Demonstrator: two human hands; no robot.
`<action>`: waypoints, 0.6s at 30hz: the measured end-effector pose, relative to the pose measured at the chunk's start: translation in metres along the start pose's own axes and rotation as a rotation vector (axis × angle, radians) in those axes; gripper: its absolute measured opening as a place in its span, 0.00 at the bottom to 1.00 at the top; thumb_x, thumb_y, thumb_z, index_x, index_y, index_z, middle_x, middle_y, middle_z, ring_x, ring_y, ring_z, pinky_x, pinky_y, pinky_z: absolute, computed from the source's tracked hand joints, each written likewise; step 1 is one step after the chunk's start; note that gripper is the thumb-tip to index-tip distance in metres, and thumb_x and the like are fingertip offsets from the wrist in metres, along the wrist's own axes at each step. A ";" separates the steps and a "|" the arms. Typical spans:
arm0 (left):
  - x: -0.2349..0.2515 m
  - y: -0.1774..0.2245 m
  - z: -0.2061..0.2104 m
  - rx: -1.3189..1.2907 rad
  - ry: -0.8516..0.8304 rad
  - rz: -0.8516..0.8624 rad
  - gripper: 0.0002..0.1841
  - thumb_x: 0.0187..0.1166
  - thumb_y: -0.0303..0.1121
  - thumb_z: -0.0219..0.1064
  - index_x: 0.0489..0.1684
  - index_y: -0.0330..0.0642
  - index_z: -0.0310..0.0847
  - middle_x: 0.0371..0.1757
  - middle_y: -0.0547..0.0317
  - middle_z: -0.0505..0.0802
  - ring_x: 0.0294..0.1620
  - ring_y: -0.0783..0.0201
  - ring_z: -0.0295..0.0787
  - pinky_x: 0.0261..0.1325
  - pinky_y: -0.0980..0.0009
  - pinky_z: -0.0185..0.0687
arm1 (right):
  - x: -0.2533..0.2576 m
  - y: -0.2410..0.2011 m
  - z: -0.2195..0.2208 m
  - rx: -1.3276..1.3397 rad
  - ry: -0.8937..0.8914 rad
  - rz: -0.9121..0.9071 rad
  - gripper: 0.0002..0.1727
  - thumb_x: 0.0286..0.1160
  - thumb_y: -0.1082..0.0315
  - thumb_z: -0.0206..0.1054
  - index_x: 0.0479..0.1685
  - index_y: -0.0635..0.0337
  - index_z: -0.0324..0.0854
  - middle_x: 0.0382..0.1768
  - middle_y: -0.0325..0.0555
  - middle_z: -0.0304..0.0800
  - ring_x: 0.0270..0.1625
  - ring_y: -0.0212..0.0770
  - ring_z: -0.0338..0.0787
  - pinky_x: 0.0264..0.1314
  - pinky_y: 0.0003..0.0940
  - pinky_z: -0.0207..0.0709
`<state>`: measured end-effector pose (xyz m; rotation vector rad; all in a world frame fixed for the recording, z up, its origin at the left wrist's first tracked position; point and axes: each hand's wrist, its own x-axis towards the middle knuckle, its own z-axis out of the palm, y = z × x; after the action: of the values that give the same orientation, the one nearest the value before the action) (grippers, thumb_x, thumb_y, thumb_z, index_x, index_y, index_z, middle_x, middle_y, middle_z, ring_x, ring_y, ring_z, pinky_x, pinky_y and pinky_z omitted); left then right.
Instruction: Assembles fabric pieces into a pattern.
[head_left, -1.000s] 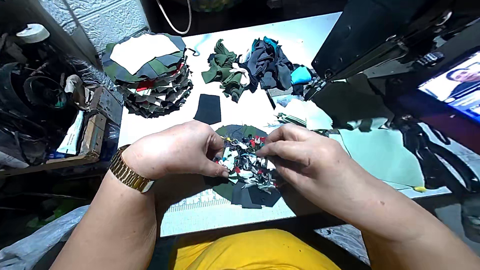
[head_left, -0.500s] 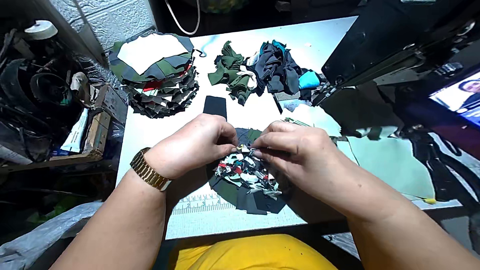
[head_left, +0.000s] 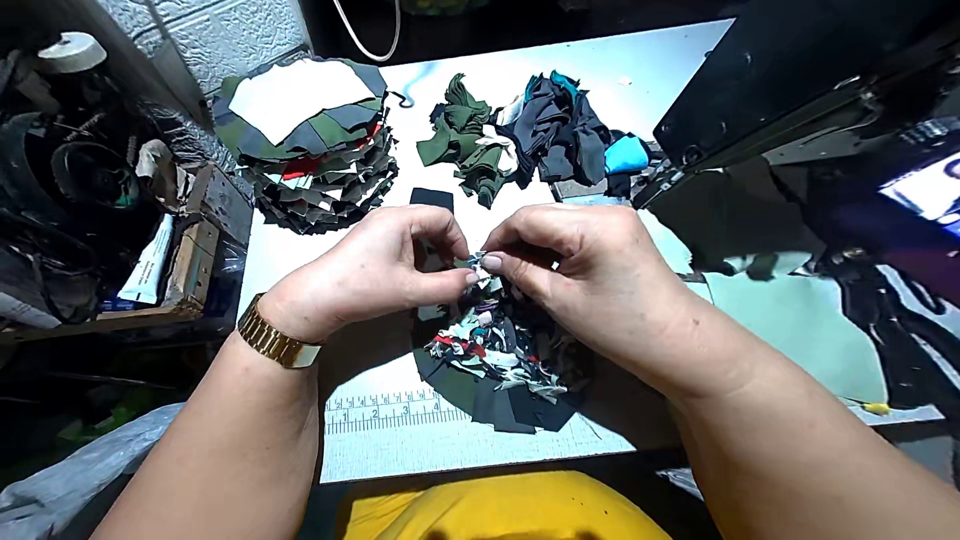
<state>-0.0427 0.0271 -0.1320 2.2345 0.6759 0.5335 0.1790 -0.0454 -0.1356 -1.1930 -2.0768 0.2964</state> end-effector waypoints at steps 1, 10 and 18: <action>0.001 0.001 0.001 -0.052 -0.009 -0.005 0.10 0.74 0.37 0.74 0.46 0.44 0.87 0.38 0.68 0.92 0.32 0.79 0.86 0.34 0.83 0.82 | 0.002 0.000 0.000 0.013 0.000 -0.003 0.04 0.78 0.68 0.69 0.39 0.56 0.89 0.33 0.35 0.89 0.36 0.21 0.86 0.40 0.15 0.80; 0.001 0.001 0.001 -0.038 -0.106 -0.088 0.06 0.76 0.33 0.75 0.33 0.42 0.89 0.25 0.66 0.89 0.25 0.77 0.84 0.30 0.81 0.79 | 0.008 0.011 -0.008 0.047 -0.035 0.033 0.02 0.75 0.68 0.72 0.37 0.54 0.87 0.31 0.33 0.88 0.33 0.19 0.85 0.38 0.13 0.79; 0.004 -0.007 0.008 0.128 -0.119 -0.088 0.09 0.79 0.38 0.73 0.31 0.46 0.88 0.25 0.68 0.88 0.26 0.77 0.82 0.31 0.77 0.78 | -0.004 0.025 0.001 0.069 -0.107 -0.045 0.09 0.81 0.67 0.64 0.42 0.55 0.91 0.39 0.36 0.91 0.43 0.24 0.88 0.49 0.18 0.81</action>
<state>-0.0373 0.0294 -0.1415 2.3219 0.7612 0.3191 0.1958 -0.0349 -0.1510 -1.1098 -2.1641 0.4161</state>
